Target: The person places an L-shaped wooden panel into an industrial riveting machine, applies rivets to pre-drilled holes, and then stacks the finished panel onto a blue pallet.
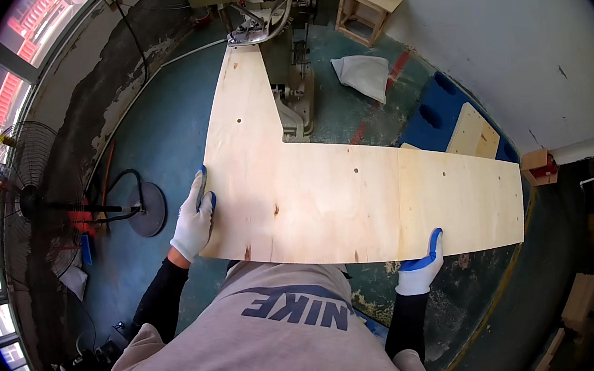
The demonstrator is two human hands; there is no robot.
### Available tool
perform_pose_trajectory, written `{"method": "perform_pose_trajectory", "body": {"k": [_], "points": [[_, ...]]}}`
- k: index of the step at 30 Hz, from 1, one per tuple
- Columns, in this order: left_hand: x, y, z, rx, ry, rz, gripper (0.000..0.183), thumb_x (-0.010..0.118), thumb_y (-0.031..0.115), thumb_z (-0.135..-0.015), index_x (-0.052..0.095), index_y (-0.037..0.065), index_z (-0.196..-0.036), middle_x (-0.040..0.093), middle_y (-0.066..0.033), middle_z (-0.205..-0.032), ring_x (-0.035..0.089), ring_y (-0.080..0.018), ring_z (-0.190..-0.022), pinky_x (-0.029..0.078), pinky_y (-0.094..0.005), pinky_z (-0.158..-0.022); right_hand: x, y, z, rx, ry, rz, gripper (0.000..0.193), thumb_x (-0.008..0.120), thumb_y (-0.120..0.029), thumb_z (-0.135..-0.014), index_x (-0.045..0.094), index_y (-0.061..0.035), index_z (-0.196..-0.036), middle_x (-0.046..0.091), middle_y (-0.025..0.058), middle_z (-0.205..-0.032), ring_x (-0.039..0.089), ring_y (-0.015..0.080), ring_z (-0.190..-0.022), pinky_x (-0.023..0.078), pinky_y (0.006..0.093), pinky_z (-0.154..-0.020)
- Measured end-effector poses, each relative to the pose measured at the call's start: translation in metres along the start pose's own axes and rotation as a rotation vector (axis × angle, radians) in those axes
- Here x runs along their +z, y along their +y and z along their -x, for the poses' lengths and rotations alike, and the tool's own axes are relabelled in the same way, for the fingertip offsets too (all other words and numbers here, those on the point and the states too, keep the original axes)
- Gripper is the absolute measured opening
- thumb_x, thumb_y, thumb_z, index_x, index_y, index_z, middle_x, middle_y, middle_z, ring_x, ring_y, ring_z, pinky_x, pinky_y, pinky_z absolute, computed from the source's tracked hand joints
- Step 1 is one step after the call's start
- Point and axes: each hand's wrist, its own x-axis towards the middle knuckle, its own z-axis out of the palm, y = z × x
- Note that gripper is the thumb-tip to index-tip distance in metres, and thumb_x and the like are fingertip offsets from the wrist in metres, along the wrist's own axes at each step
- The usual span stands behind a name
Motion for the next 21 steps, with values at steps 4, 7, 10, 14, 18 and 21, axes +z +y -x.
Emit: {"method": "perform_pose_trajectory", "body": {"k": [4,7,10,14,18,21], "points": [[0.002,0.010,-0.002,0.106,-0.010,-0.035,0.057,0.050,0.011,-0.102,0.030,-0.001,-0.154,0.048,-0.0284,-0.147,0.048,-0.0352,-0.138,0.037,-0.0336,-0.112,-0.008,-0.005,0.004,0.026,-0.105,-0.044,0.051,0.045,-0.034,-0.108,0.046,0.0034,-0.143,0.054,0.0161,-0.143,0.055,0.0284,-0.129,0.045,0.0418,-0.110],[-0.001,0.012,0.003,0.111,0.040,-0.054,0.056,0.052,0.012,-0.102,0.033,-0.002,-0.153,0.050,-0.0293,-0.144,0.052,-0.0368,-0.133,0.040,-0.0327,-0.108,-0.006,0.003,-0.001,0.032,-0.085,-0.067,0.054,0.045,-0.036,-0.108,0.043,0.0028,-0.145,0.052,0.0166,-0.145,0.054,0.0289,-0.130,0.044,0.0429,-0.110],[-0.012,0.019,0.004,0.068,0.056,-0.050,0.056,0.054,0.014,-0.101,0.036,-0.001,-0.151,0.056,-0.0312,-0.134,0.058,-0.0383,-0.126,0.045,-0.0342,-0.102,-0.002,0.009,0.002,0.068,-0.112,-0.081,0.056,0.047,-0.037,-0.107,0.042,0.0017,-0.146,0.051,0.0167,-0.146,0.053,0.0293,-0.131,0.043,0.0434,-0.111],[-0.017,0.015,-0.080,0.259,0.138,-0.092,0.053,0.056,0.018,-0.100,0.043,0.003,-0.149,0.064,-0.0204,-0.094,0.063,-0.0257,-0.084,0.050,-0.0338,-0.079,0.029,0.027,-0.037,0.048,-0.129,-0.127,0.055,0.049,-0.037,-0.106,0.043,0.0009,-0.146,0.053,0.0156,-0.145,0.054,0.0290,-0.130,0.044,0.0437,-0.109],[-0.033,0.024,-0.164,0.062,0.044,-0.142,0.051,0.054,0.021,-0.101,0.044,0.009,-0.150,0.067,-0.0284,-0.097,0.067,-0.0364,-0.083,0.051,-0.0378,-0.080,0.086,0.053,-0.085,-0.029,-0.157,-0.104,0.050,0.049,-0.033,-0.107,0.046,0.0012,-0.143,0.054,0.0139,-0.143,0.054,0.0267,-0.129,0.044,0.0415,-0.110],[-0.048,0.033,-0.210,0.101,0.049,-0.169,0.050,0.054,0.023,-0.101,0.046,0.012,-0.149,0.067,-0.0277,-0.097,0.067,-0.0363,-0.083,0.050,-0.0387,-0.078,0.116,0.066,-0.113,-0.005,-0.142,-0.178,0.046,0.052,-0.031,-0.106,0.049,0.0012,-0.139,0.057,0.0134,-0.140,0.055,0.0259,-0.128,0.044,0.0400,-0.110]]}}
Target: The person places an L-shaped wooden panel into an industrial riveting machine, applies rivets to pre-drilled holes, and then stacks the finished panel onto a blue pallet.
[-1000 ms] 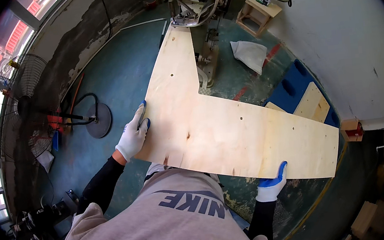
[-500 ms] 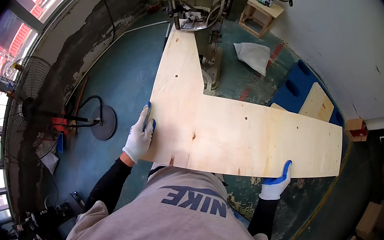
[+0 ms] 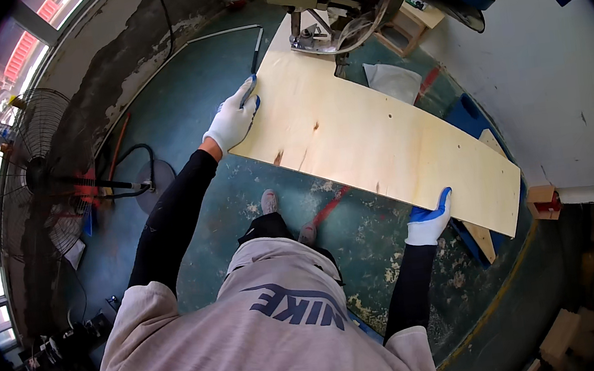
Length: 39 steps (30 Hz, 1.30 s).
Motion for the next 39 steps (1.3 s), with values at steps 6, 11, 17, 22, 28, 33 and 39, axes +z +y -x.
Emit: {"method": "perform_pose_trajectory", "body": {"k": [6,11,17,22,28,33,39], "points": [[0.000,-0.016,-0.038,0.082,-0.088,0.004,0.052,0.055,0.024,-0.101,0.044,0.010,-0.150,0.066,-0.0285,-0.107,0.067,-0.0362,-0.093,0.049,-0.0366,-0.086,0.001,0.017,-0.004,-0.030,0.023,0.028,0.048,0.053,-0.033,-0.105,0.050,0.0017,-0.139,0.057,0.0134,-0.140,0.054,0.0267,-0.128,0.042,0.0417,-0.111],[-0.021,-0.027,-0.031,0.114,-0.189,0.047,0.055,0.051,0.022,-0.102,0.037,0.002,-0.151,0.049,-0.0227,-0.147,0.047,-0.0380,-0.135,0.039,-0.0369,-0.111,0.008,0.022,0.039,-0.022,0.108,0.141,0.050,0.053,-0.035,-0.105,0.049,0.0003,-0.140,0.057,0.0129,-0.140,0.055,0.0251,-0.128,0.044,0.0399,-0.110],[-0.035,-0.032,-0.044,0.142,-0.221,0.024,0.054,0.053,0.023,-0.102,0.039,0.007,-0.152,0.060,-0.0276,-0.132,0.063,-0.0396,-0.116,0.047,-0.0365,-0.099,0.023,0.035,0.083,-0.053,0.158,0.155,0.051,0.049,-0.037,-0.107,0.049,-0.0004,-0.142,0.055,0.0119,-0.142,0.054,0.0237,-0.130,0.043,0.0385,-0.111],[-0.028,-0.069,-0.050,0.196,-0.225,0.024,0.054,0.051,0.023,-0.103,0.038,0.007,-0.153,0.062,-0.0266,-0.129,0.065,-0.0381,-0.112,0.048,-0.0356,-0.097,0.050,0.037,0.109,-0.010,0.165,0.144,0.051,0.047,-0.038,-0.107,0.046,-0.0023,-0.144,0.053,0.0122,-0.144,0.053,0.0250,-0.131,0.042,0.0395,-0.112],[-0.032,-0.060,-0.059,0.137,-0.355,0.043,0.057,0.051,0.021,-0.104,0.032,0.004,-0.155,0.055,-0.0263,-0.140,0.057,-0.0380,-0.127,0.042,-0.0347,-0.105,0.033,0.050,0.106,0.014,0.206,0.076,0.053,0.047,-0.040,-0.107,0.045,-0.0036,-0.146,0.050,0.0123,-0.148,0.051,0.0258,-0.134,0.041,0.0408,-0.113],[-0.046,-0.067,-0.036,0.193,-0.409,0.133,0.062,0.048,0.018,-0.105,0.020,0.004,-0.159,0.036,-0.0203,-0.159,0.038,-0.0292,-0.146,0.033,-0.0326,-0.115,0.055,0.054,0.110,-0.052,0.171,0.108,0.054,0.047,-0.040,-0.107,0.044,-0.0041,-0.147,0.051,0.0119,-0.147,0.051,0.0263,-0.134,0.040,0.0420,-0.114],[-0.028,-0.057,-0.028,0.121,-0.259,0.256,0.058,0.050,0.012,-0.103,0.028,0.004,-0.156,0.050,-0.0261,-0.146,0.053,-0.0309,-0.135,0.041,-0.0328,-0.107,0.025,0.064,0.093,-0.113,0.249,0.081,0.054,0.044,-0.041,-0.108,0.046,0.0005,-0.143,0.053,0.0105,-0.145,0.052,0.0230,-0.131,0.041,0.0383,-0.111]]}}
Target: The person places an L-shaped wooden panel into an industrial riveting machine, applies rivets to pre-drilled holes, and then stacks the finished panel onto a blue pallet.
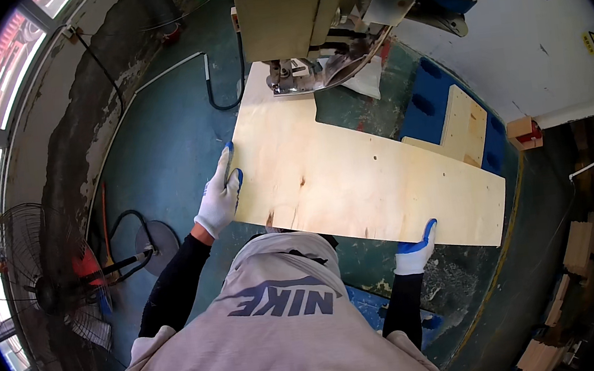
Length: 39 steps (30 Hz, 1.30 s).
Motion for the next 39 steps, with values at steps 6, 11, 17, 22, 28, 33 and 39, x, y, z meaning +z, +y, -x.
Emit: {"method": "perform_pose_trajectory", "body": {"k": [6,11,17,22,28,33,39], "points": [[0.009,-0.015,0.004,0.177,0.128,0.038,0.054,0.049,0.015,-0.106,0.030,0.002,-0.155,0.048,-0.0226,-0.150,0.048,-0.0265,-0.138,0.036,-0.0343,-0.113,0.005,-0.005,-0.007,0.094,0.013,-0.143,0.051,0.047,-0.039,-0.107,0.051,-0.0007,-0.140,0.057,0.0096,-0.140,0.053,0.0219,-0.129,0.041,0.0371,-0.111],[0.011,-0.023,0.007,0.174,0.117,-0.040,0.054,0.051,0.016,-0.105,0.032,0.002,-0.154,0.046,-0.0207,-0.151,0.046,-0.0279,-0.139,0.035,-0.0344,-0.114,0.003,-0.005,-0.011,0.063,-0.013,-0.190,0.051,0.049,-0.037,-0.107,0.051,0.0006,-0.140,0.058,0.0094,-0.138,0.055,0.0220,-0.127,0.041,0.0367,-0.110],[-0.014,0.058,0.007,0.107,0.166,-0.448,0.044,0.066,0.018,-0.090,0.060,-0.004,-0.128,0.062,-0.0202,-0.114,0.066,-0.0307,-0.099,0.052,-0.0376,-0.087,0.003,-0.018,-0.008,0.027,-0.043,-0.158,0.048,0.051,-0.034,-0.106,0.050,0.0009,-0.140,0.057,0.0098,-0.139,0.056,0.0207,-0.125,0.044,0.0366,-0.108],[0.008,0.068,0.017,0.401,0.531,-0.258,0.030,0.064,0.002,-0.088,0.061,-0.004,-0.118,0.062,-0.0152,-0.107,0.063,-0.0266,-0.096,0.051,-0.0334,-0.086,0.003,-0.016,-0.017,0.041,-0.033,-0.194,0.048,0.052,-0.030,-0.106,0.046,0.0005,-0.143,0.056,0.0106,-0.138,0.057,0.0210,-0.125,0.049,0.0378,-0.104],[0.045,0.036,0.135,-0.144,-0.039,0.224,0.017,0.065,0.011,-0.093,0.068,-0.005,-0.098,0.068,-0.0037,-0.080,0.060,-0.0082,-0.070,0.047,-0.0241,-0.065,0.008,-0.016,-0.016,0.051,-0.008,-0.216,0.045,0.052,-0.028,-0.106,0.050,0.0004,-0.140,0.058,0.0101,-0.136,0.057,0.0202,-0.123,0.048,0.0349,-0.104],[0.116,0.000,0.110,-0.359,-0.378,1.102,0.065,0.063,0.042,-0.097,0.046,0.000,-0.143,0.056,-0.0154,-0.138,0.057,-0.0270,-0.124,0.045,-0.0450,-0.107,0.005,-0.021,-0.025,0.062,-0.059,-0.206,0.046,0.053,-0.030,-0.106,0.049,0.0005,-0.141,0.058,0.0106,-0.138,0.058,0.0211,-0.124,0.047,0.0362,-0.106],[0.177,0.029,0.071,-0.335,-0.175,1.704,0.063,0.052,0.047,-0.102,0.044,0.006,-0.148,0.049,-0.0145,-0.150,0.046,-0.0333,-0.138,0.036,-0.0516,-0.116,0.000,-0.030,-0.032,0.177,-0.107,-0.220,0.048,0.052,-0.031,-0.105,0.047,-0.0011,-0.142,0.059,0.0126,-0.136,0.059,0.0243,-0.123,0.049,0.0399,-0.104]]}}
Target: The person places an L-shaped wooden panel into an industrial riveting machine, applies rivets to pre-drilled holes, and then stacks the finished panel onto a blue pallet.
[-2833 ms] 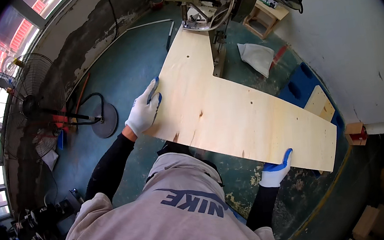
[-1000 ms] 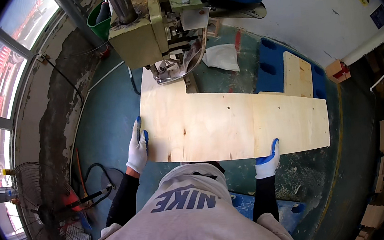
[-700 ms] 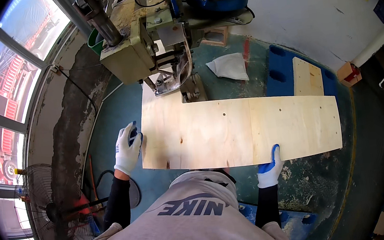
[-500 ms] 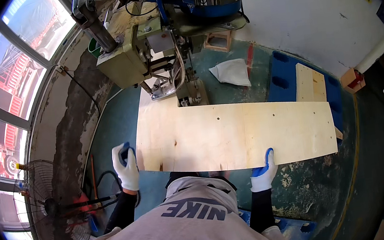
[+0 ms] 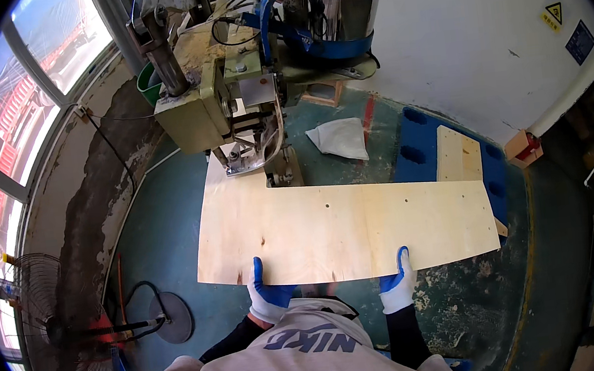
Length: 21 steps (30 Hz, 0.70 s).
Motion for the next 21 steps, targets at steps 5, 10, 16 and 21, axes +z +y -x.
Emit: {"method": "perform_pose_trajectory", "body": {"k": [5,10,16,21], "points": [[-0.002,-0.005,-0.004,0.077,0.030,0.108,0.057,0.051,0.042,-0.102,0.046,0.006,-0.147,0.051,-0.0148,-0.148,0.047,-0.0331,-0.138,0.036,-0.0522,-0.116,-0.016,-0.052,0.019,0.843,-0.259,0.338,0.054,0.055,-0.039,-0.103,0.052,0.0021,-0.139,0.066,0.0165,-0.127,0.069,0.0300,-0.106,0.057,0.0422,-0.090],[-0.008,-0.005,-0.007,0.054,0.001,0.069,0.058,0.052,0.042,-0.102,0.046,0.008,-0.148,0.050,-0.0140,-0.149,0.048,-0.0333,-0.137,0.037,-0.0523,-0.114,0.095,-0.131,0.021,0.724,-0.969,1.030,0.040,0.060,-0.018,-0.095,0.060,0.0077,-0.125,0.069,0.0220,-0.115,0.070,0.0310,-0.102,0.058,0.0406,-0.090],[-0.017,0.004,-0.005,0.056,0.030,0.051,0.055,0.054,0.043,-0.101,0.050,0.008,-0.143,0.057,-0.0126,-0.142,0.054,-0.0322,-0.130,0.043,-0.0511,-0.109,0.304,-0.120,-0.040,-0.625,-0.797,0.700,0.027,0.054,-0.020,-0.103,0.064,0.0014,-0.115,0.069,0.0089,-0.107,0.065,0.0132,-0.094,0.053,0.0279,-0.085],[-0.022,0.002,-0.010,0.047,0.024,0.066,0.052,0.055,0.041,-0.101,0.052,0.007,-0.140,0.059,-0.0125,-0.140,0.055,-0.0314,-0.129,0.044,-0.0496,-0.109,0.399,-0.099,-0.076,-0.848,-0.740,0.492,0.031,0.054,-0.026,-0.105,0.064,0.0029,-0.113,0.063,-0.0022,-0.097,0.054,0.0050,-0.086,0.045,0.0204,-0.078]]}}
